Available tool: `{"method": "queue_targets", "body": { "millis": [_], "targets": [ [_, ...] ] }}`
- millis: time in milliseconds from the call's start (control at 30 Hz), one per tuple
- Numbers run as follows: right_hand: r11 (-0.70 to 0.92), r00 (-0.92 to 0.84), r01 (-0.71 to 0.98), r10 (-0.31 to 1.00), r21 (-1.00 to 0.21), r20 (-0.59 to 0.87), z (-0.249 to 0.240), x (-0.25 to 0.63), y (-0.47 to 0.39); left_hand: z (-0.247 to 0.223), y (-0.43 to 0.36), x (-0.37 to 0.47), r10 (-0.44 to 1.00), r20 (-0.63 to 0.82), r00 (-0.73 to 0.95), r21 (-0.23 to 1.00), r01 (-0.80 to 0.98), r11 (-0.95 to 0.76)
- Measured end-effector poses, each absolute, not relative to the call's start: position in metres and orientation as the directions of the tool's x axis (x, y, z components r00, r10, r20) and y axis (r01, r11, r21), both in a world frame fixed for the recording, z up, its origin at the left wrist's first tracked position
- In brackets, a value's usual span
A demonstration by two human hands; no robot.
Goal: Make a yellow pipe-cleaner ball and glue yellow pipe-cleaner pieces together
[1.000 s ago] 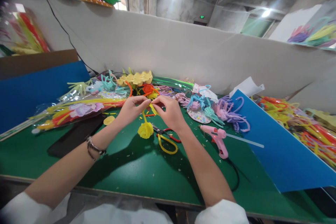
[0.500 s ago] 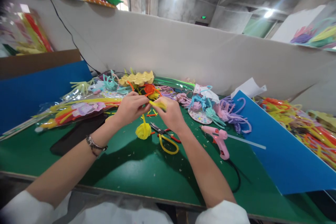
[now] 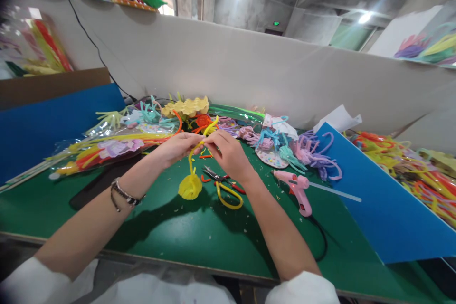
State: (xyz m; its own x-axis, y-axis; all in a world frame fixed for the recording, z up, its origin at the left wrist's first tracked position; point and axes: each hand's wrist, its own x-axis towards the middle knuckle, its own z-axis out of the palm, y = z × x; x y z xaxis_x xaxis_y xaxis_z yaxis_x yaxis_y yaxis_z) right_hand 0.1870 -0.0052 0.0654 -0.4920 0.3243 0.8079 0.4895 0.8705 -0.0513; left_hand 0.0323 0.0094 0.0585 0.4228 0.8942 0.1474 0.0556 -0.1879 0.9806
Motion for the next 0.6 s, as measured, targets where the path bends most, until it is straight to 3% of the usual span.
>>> {"method": "queue_targets", "body": {
  "millis": [100,200,300,367,467,600],
  "targets": [
    [0.838,-0.416,0.518,0.420,-0.169,0.807,0.067,0.187,-0.006,0.055,0.006,0.031,0.903,0.354,0.241,0.923,0.067,-0.380],
    [0.797,-0.345,0.508,0.536,-0.327,0.770,0.069,0.187,-0.007,0.050,0.003,0.028,0.678,0.729,0.095,0.640,0.256,-0.724],
    [0.772,-0.315,0.459,0.604,-0.440,0.732,0.068,0.186,-0.008,0.046,0.003,0.024,0.400,0.880,0.255,0.237,0.494,-0.837],
    [0.770,-0.316,0.449,0.612,-0.454,0.725,0.069,0.185,-0.009,0.044,0.004,0.023,0.336,0.875,0.350,0.106,0.538,-0.836],
    [0.791,-0.345,0.476,0.569,-0.384,0.746,0.071,0.185,-0.011,0.043,0.006,0.025,0.345,0.870,0.352,0.132,0.509,-0.851],
    [0.819,-0.410,0.530,0.474,-0.219,0.780,0.072,0.187,-0.010,0.051,0.006,0.026,0.579,0.718,0.387,0.450,0.377,-0.810]
  ]
}}
